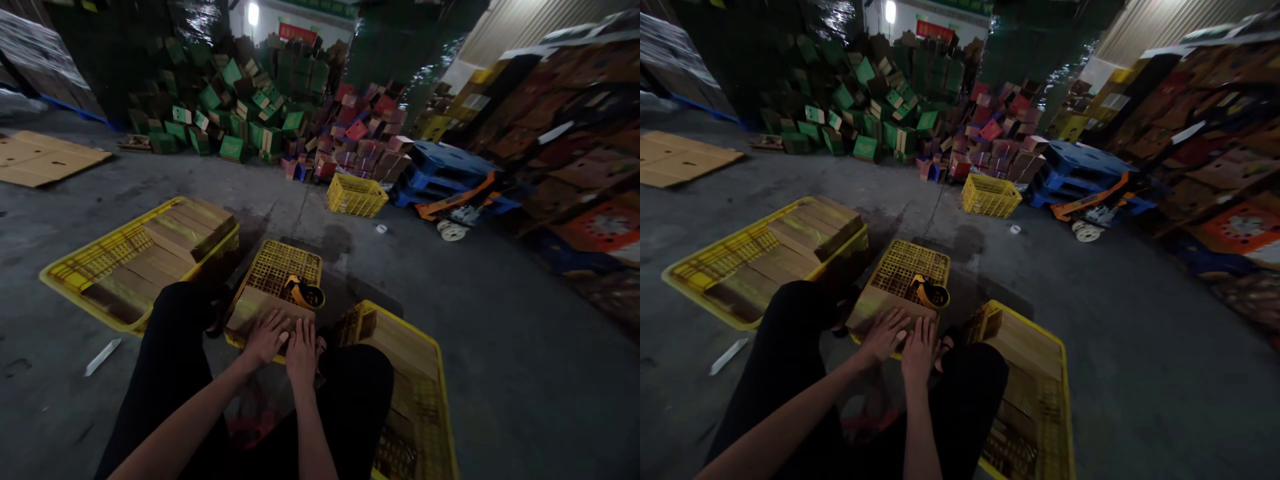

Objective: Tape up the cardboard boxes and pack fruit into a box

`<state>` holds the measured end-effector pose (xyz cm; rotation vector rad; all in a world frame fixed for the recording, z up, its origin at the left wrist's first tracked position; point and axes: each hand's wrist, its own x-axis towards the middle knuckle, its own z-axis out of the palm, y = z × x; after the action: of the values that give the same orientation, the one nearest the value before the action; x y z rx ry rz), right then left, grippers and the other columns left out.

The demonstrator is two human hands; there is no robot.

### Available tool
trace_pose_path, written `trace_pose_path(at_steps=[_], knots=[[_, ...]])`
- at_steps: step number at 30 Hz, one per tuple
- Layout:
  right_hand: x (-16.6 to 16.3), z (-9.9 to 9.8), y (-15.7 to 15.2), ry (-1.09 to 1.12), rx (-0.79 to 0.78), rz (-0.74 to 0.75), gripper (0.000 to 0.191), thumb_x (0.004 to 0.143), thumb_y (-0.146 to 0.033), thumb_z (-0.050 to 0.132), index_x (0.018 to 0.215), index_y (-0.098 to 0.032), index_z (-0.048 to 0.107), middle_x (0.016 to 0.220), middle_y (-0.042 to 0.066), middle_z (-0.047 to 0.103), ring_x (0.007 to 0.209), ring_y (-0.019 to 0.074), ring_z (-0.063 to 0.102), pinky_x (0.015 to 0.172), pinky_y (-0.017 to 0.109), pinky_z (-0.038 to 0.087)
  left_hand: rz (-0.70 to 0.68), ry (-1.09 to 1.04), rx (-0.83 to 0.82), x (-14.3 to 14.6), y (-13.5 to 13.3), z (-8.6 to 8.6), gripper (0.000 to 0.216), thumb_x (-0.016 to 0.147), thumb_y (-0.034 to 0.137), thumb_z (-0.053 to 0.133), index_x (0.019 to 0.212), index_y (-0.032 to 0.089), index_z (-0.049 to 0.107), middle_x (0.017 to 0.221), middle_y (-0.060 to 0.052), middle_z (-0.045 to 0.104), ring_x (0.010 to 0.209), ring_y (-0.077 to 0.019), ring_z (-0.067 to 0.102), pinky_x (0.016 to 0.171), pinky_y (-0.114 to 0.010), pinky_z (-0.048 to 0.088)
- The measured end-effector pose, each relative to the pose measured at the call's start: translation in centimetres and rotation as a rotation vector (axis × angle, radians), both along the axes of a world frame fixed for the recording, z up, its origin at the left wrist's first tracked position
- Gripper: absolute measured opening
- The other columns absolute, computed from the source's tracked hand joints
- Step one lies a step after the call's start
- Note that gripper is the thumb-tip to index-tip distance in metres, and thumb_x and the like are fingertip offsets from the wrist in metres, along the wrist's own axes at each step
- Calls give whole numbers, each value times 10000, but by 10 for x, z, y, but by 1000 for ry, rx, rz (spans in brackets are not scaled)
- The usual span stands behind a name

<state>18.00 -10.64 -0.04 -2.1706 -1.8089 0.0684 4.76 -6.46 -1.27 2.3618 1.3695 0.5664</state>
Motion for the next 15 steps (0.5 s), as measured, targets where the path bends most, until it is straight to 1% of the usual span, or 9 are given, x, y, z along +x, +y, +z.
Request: trace_pose_path(at_steps=[3, 7, 9, 12, 15], knots=[[1, 2, 1, -1, -10, -10, 538, 1024, -331, 229, 1473, -148, 462, 1526, 160, 429, 1431, 312, 367, 1110, 606, 278, 55, 8, 0, -23, 8, -4, 474, 1003, 352, 391, 1453, 242, 485, 1571, -76, 381, 1453, -283, 335, 1186, -539, 214], [1, 8, 0, -1, -64, -9, 548, 1031, -334, 212, 1491, -134, 432, 1543, 150, 402, 1458, 272, 326, 1155, 543, 240, 226, -7, 8, -57, 15, -15, 494, 1008, 355, 363, 1478, 230, 448, 1573, -74, 376, 1462, -253, 325, 1215, -500, 162], [0, 9, -2, -8, -94, -20, 547, 1030, -317, 210, 1501, -124, 411, 1555, 147, 378, 1467, 268, 309, 1164, 542, 223, 303, -25, 4, -71, 15, -22, 516, 1012, 378, 347, 1502, 229, 408, 1584, -73, 355, 1478, -251, 291, 1220, -498, 154], [-5, 9, -8, -24, -110, -29, 551, 1026, -311, 235, 1507, -92, 389, 1572, 159, 335, 1470, 297, 296, 1162, 565, 210, 318, -107, -12, -83, 14, -31, 566, 1019, 413, 311, 1526, 166, 356, 1615, -99, 282, 1513, -251, 182, 1220, -468, 201], [-17, 6, -14, -40, -76, -12, 558, 1022, -322, 269, 1501, -64, 394, 1570, 179, 332, 1470, 328, 285, 1171, 576, 173, 301, -210, -58, -86, 16, -36, 580, 1029, 423, 276, 1511, 115, 375, 1623, -118, 258, 1522, -259, 123, 1228, -447, 202]])
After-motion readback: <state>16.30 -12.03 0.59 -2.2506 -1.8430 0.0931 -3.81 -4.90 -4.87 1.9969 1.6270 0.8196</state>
